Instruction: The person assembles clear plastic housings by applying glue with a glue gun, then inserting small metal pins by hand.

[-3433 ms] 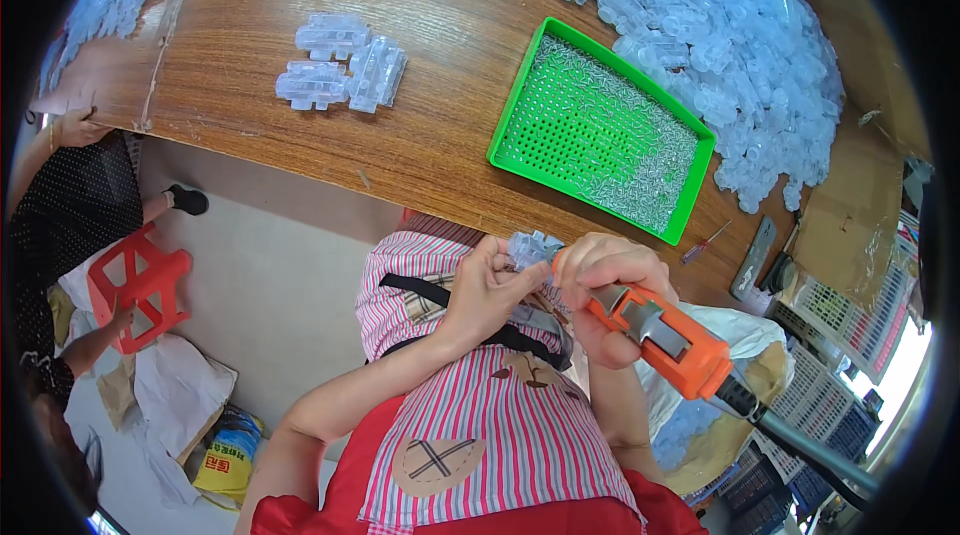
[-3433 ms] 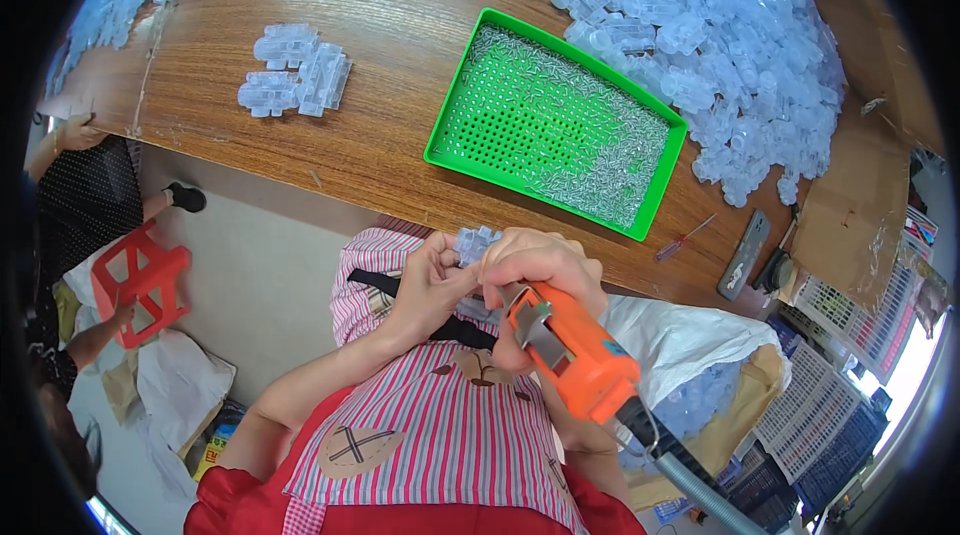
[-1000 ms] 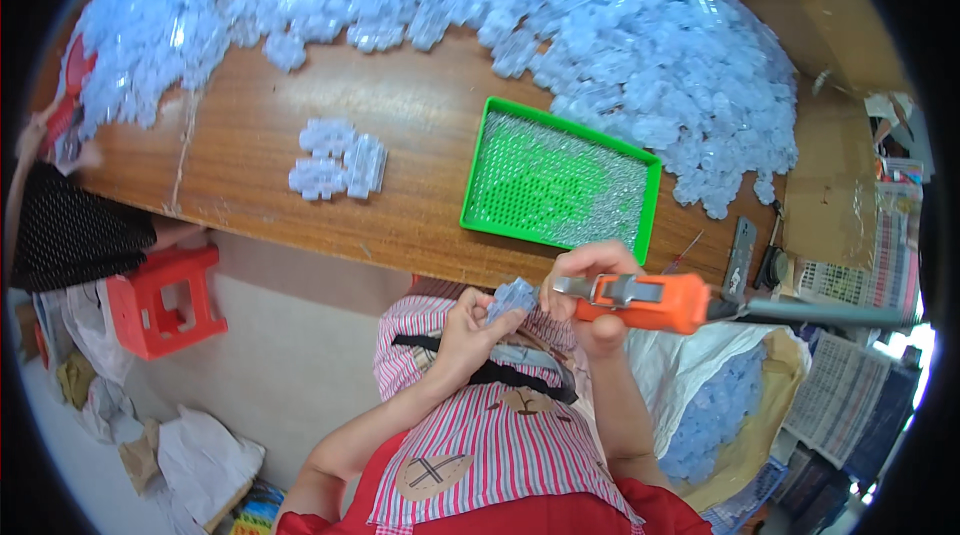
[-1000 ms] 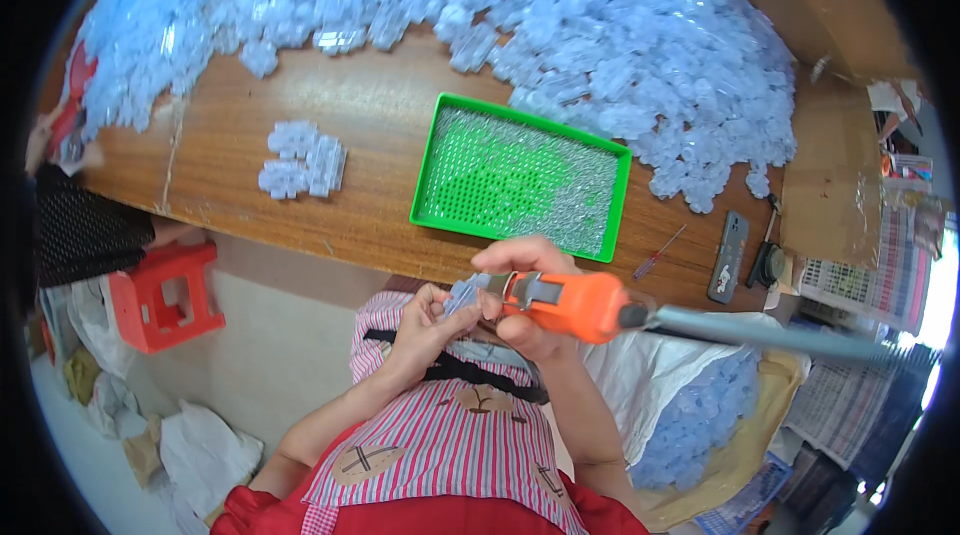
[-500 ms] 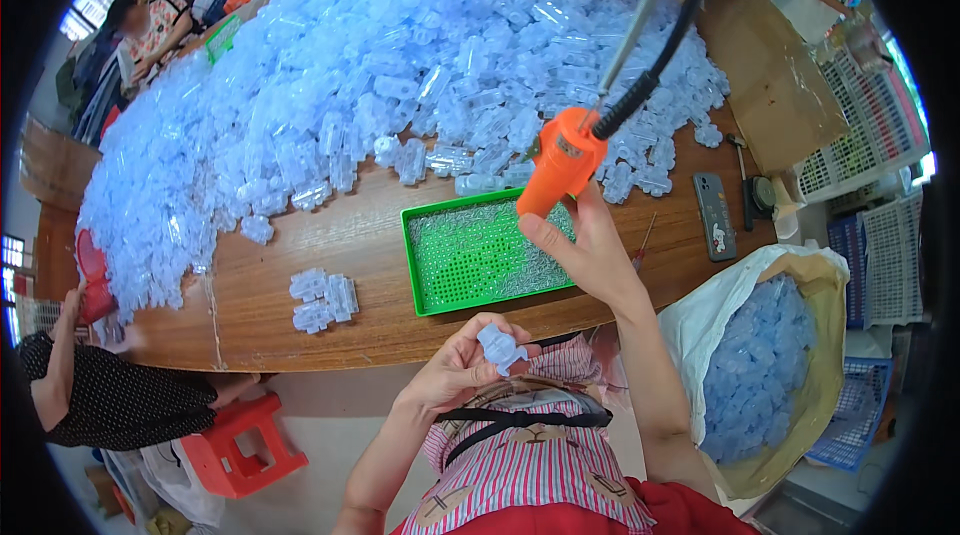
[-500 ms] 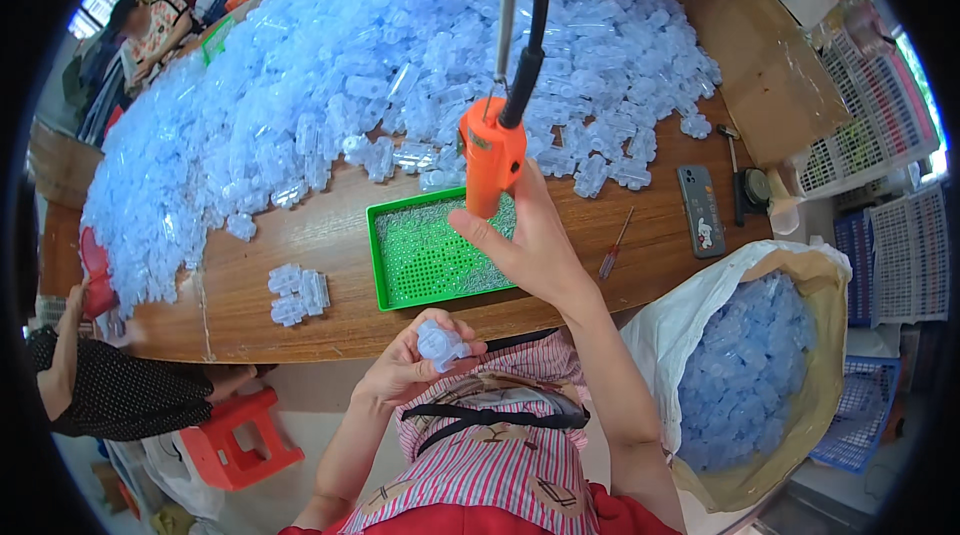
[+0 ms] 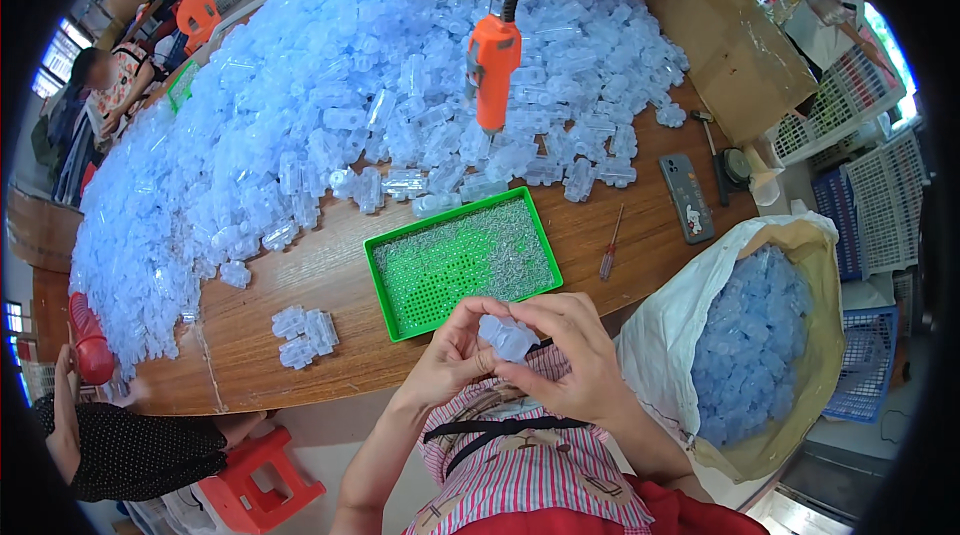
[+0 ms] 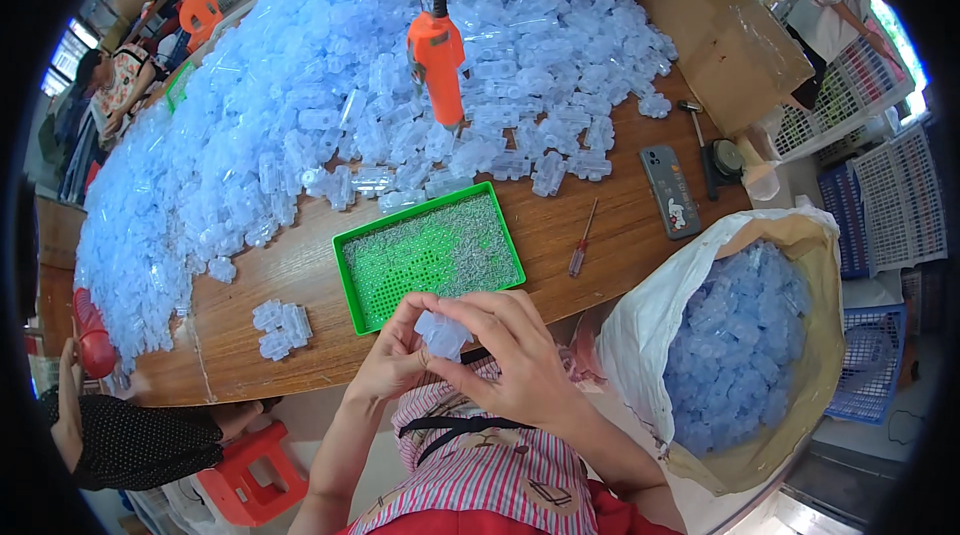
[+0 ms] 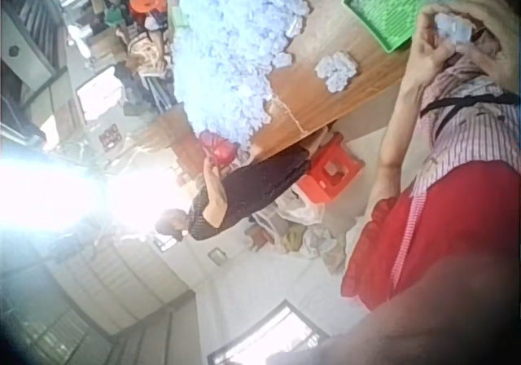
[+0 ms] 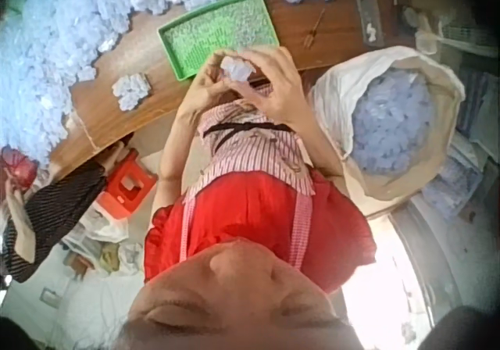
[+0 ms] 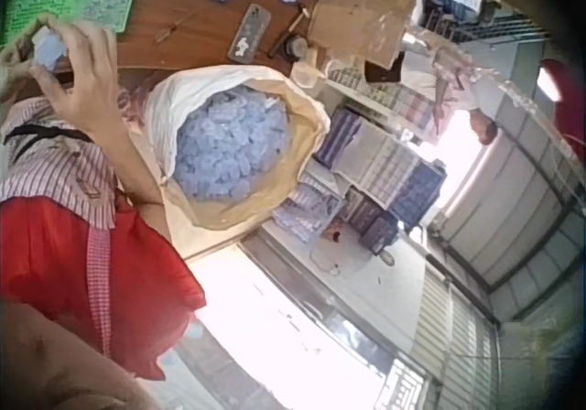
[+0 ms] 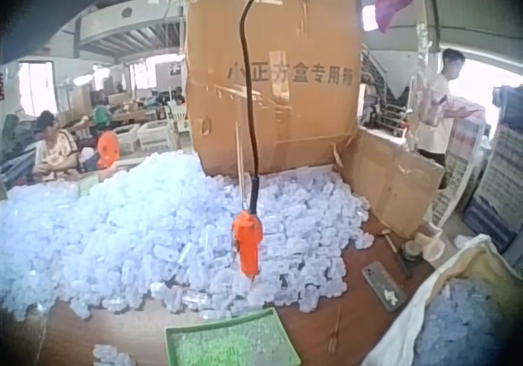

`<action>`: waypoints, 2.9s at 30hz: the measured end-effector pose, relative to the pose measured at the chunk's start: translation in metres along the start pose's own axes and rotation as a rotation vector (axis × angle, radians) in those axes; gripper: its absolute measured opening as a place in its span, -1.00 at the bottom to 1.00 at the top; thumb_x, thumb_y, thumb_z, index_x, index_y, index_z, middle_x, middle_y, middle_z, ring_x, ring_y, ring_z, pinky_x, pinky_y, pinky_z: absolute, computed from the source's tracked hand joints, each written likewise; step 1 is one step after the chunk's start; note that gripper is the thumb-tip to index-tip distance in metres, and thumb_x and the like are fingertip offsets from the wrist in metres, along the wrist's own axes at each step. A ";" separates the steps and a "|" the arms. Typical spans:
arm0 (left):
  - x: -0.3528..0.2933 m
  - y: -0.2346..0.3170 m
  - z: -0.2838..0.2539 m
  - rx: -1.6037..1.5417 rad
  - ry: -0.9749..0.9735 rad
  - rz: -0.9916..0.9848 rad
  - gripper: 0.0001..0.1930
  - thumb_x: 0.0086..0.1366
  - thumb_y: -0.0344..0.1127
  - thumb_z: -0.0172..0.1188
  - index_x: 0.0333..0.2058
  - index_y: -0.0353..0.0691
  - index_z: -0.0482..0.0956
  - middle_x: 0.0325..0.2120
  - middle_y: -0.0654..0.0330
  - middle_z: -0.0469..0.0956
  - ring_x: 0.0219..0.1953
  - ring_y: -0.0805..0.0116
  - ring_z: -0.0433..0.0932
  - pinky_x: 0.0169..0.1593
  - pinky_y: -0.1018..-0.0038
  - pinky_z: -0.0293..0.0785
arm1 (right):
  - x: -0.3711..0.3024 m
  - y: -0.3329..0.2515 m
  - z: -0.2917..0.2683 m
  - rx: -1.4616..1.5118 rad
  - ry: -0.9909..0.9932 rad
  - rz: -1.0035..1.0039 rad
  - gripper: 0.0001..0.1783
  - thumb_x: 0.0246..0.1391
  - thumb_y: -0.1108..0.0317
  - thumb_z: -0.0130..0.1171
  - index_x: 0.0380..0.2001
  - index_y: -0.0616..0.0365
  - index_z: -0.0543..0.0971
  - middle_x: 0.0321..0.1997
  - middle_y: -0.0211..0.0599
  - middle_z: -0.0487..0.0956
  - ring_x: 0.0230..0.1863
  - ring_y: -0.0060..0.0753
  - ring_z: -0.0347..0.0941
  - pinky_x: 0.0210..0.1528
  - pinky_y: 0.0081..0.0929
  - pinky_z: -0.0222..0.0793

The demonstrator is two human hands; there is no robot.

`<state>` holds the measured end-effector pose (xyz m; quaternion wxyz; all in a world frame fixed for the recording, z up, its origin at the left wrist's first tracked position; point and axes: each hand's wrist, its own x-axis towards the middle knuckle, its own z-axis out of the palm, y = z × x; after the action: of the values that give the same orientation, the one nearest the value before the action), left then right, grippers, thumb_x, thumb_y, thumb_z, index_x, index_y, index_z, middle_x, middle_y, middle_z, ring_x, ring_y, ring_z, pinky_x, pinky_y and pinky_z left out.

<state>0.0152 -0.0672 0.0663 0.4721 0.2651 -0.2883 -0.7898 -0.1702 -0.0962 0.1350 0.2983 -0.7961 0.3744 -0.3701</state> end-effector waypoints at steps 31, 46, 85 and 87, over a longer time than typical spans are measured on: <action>-0.004 0.030 0.053 1.160 0.331 0.629 -0.35 -0.15 -0.24 0.51 -0.03 -0.24 0.48 -0.18 0.04 0.52 -0.17 0.15 0.56 -0.11 0.37 0.52 | -0.025 0.025 0.007 0.609 0.149 0.039 -0.59 0.05 0.32 0.27 -0.07 0.27 0.44 -0.06 -0.06 0.49 0.00 -0.19 0.45 0.02 -0.39 0.37; -0.002 0.005 0.047 0.712 0.219 0.447 -0.45 0.03 -0.40 0.39 0.02 -0.34 0.41 -0.01 0.01 0.46 0.01 0.18 0.50 0.03 0.38 0.47 | -0.035 0.028 0.015 0.435 0.277 -0.013 -0.59 0.01 0.26 0.32 -0.13 0.26 0.48 -0.09 -0.05 0.54 -0.06 -0.14 0.49 -0.04 -0.33 0.41; 0.058 -0.005 0.117 0.600 -0.096 0.033 -0.53 0.23 -0.50 0.12 0.11 -0.38 0.28 0.06 0.01 0.37 0.10 0.24 0.39 0.19 0.34 0.30 | -0.093 0.000 -0.118 -0.272 0.280 0.671 -0.49 0.10 0.29 0.16 0.12 0.14 0.34 0.03 -0.04 0.47 -0.25 -0.09 0.52 -0.24 -0.35 0.46; 0.061 0.004 0.128 0.634 -0.258 0.083 -0.61 0.26 -0.48 0.02 0.07 -0.41 0.32 0.02 0.00 0.39 0.05 0.24 0.42 0.16 0.34 0.32 | -0.107 -0.006 -0.156 -0.276 0.368 0.952 -0.52 0.11 0.30 0.13 0.08 0.19 0.33 0.02 0.04 0.45 -0.13 -0.01 0.47 -0.13 -0.25 0.40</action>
<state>-0.0963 -0.0974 0.1486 0.3576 0.2848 -0.5872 -0.6680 -0.3424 -0.0362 0.1856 0.2549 -0.4916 0.7861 -0.2747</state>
